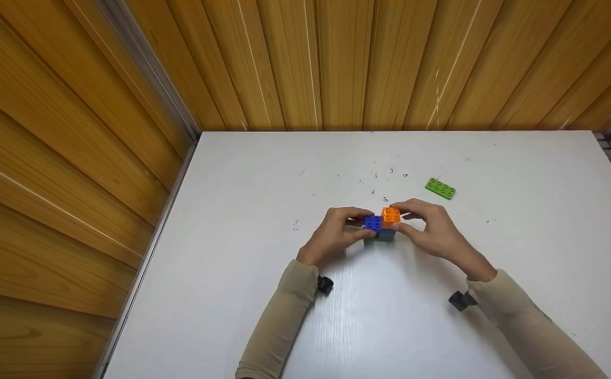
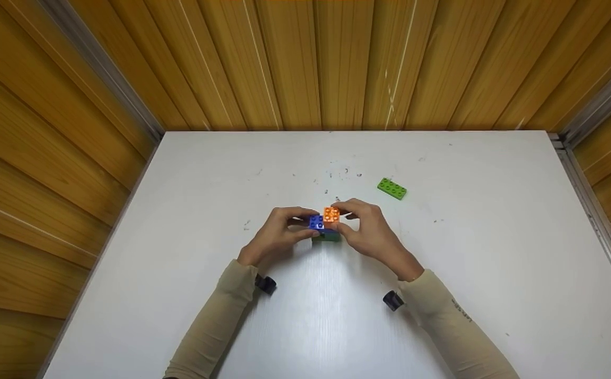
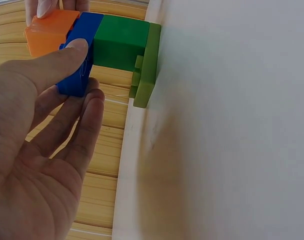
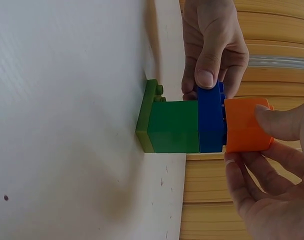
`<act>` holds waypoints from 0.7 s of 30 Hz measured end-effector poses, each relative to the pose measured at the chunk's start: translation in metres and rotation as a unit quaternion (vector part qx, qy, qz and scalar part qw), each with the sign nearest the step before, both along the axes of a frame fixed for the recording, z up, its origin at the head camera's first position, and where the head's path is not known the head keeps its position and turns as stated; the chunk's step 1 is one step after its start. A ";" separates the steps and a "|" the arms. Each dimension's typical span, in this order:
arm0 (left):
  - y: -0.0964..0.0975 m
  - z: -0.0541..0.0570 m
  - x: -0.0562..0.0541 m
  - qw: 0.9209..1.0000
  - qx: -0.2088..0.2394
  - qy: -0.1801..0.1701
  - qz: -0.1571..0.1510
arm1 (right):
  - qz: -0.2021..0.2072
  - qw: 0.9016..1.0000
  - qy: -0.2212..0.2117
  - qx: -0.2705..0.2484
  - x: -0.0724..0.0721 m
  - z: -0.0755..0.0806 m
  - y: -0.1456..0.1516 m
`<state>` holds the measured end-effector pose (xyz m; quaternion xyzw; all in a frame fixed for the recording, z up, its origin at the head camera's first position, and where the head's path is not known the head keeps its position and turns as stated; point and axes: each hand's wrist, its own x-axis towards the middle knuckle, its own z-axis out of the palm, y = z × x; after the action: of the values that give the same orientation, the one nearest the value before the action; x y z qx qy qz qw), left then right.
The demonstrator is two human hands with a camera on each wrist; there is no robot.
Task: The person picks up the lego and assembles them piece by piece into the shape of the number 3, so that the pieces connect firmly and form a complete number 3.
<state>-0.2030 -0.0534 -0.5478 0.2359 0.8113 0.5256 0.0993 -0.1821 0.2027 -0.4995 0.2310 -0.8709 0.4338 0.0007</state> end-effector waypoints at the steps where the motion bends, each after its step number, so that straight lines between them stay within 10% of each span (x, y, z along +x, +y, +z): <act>1: 0.000 0.000 0.000 1.000 0.000 -0.002 0.001 | 0.001 1.000 0.004 0.002 0.000 0.000 0.000; 21: 0.001 0.002 0.002 1.000 0.002 -0.005 0.010 | 0.011 0.999 0.031 0.012 -0.001 0.000 0.000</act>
<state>-0.2014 -0.0521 -0.5460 0.2249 0.8123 0.5291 0.0979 -0.1827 0.2028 -0.4997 0.2537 -0.8732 0.4156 0.0199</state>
